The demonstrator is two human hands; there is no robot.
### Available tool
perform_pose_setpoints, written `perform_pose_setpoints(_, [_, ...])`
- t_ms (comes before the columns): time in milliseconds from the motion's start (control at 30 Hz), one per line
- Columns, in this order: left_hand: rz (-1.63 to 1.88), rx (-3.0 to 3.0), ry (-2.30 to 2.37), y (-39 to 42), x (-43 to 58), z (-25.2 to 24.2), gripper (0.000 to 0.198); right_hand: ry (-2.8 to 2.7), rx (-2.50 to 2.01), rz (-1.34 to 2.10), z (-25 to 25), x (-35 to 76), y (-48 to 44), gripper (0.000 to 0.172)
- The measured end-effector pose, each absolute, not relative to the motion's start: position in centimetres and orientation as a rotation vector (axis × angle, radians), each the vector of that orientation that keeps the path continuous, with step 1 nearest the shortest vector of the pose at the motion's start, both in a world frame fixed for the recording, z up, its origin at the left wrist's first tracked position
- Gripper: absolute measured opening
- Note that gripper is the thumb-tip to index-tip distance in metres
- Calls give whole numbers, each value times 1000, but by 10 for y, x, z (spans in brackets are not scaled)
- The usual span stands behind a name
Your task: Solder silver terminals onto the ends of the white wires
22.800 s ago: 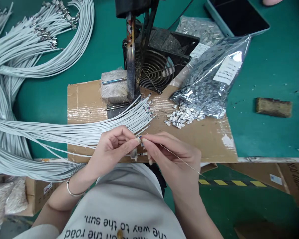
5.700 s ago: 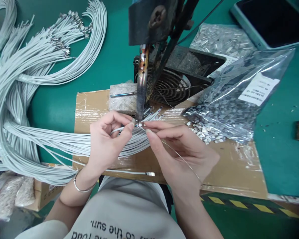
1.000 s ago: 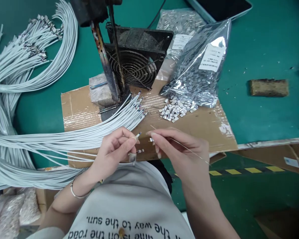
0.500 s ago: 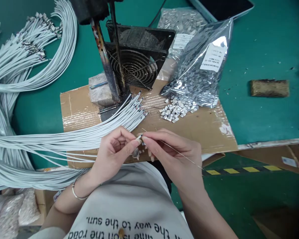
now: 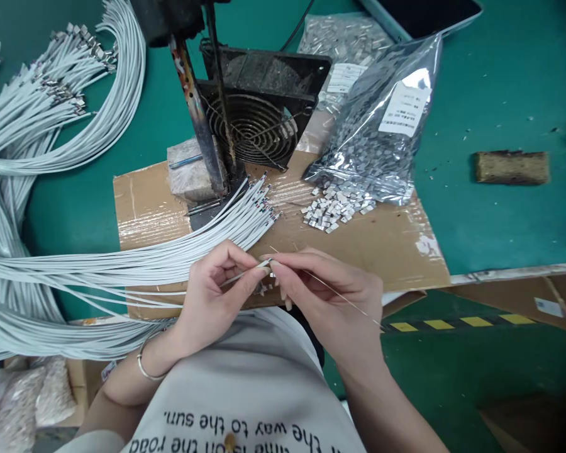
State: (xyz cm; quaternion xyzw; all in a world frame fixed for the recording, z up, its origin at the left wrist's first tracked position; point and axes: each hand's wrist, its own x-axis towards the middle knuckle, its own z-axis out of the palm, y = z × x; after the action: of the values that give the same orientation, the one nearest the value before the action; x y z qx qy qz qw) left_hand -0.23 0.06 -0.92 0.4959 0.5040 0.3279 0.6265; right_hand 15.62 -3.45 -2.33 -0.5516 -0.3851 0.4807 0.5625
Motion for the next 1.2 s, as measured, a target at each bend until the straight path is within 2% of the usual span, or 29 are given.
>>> perform_pose_setpoints(100, [761,1152,1142,1,-1,-10,13,-901,-1295,1141,-23,156,-34,24])
perform_pose_setpoints(433, [716,1218,1073,0,-3,-7,16,-534,-1125,1576,-32,165,-31,2])
perform_pose_setpoints(533, [661,1203,1041,1,-6,-5,19,-523,-1181,1633,-28,168,-30,8])
perform_pose_setpoints(667, [539,1116,1051,6,-10,-5,24,-616,-1269,1610,-16,173,-30,10])
perform_pose_setpoints(833, [480,1008,1032,14,-11,-4,22,-752,-1239,1555,-14,176,-30,7])
perform_pose_setpoints(1000, [509,1052,1072,17,-5,-2,20,-794,-1213,1499,-17,176,-30,6])
perform_pose_setpoints(1200, [670,1383,1201,3,0,-4,18,-747,-1308,1473,-11,175,-29,10])
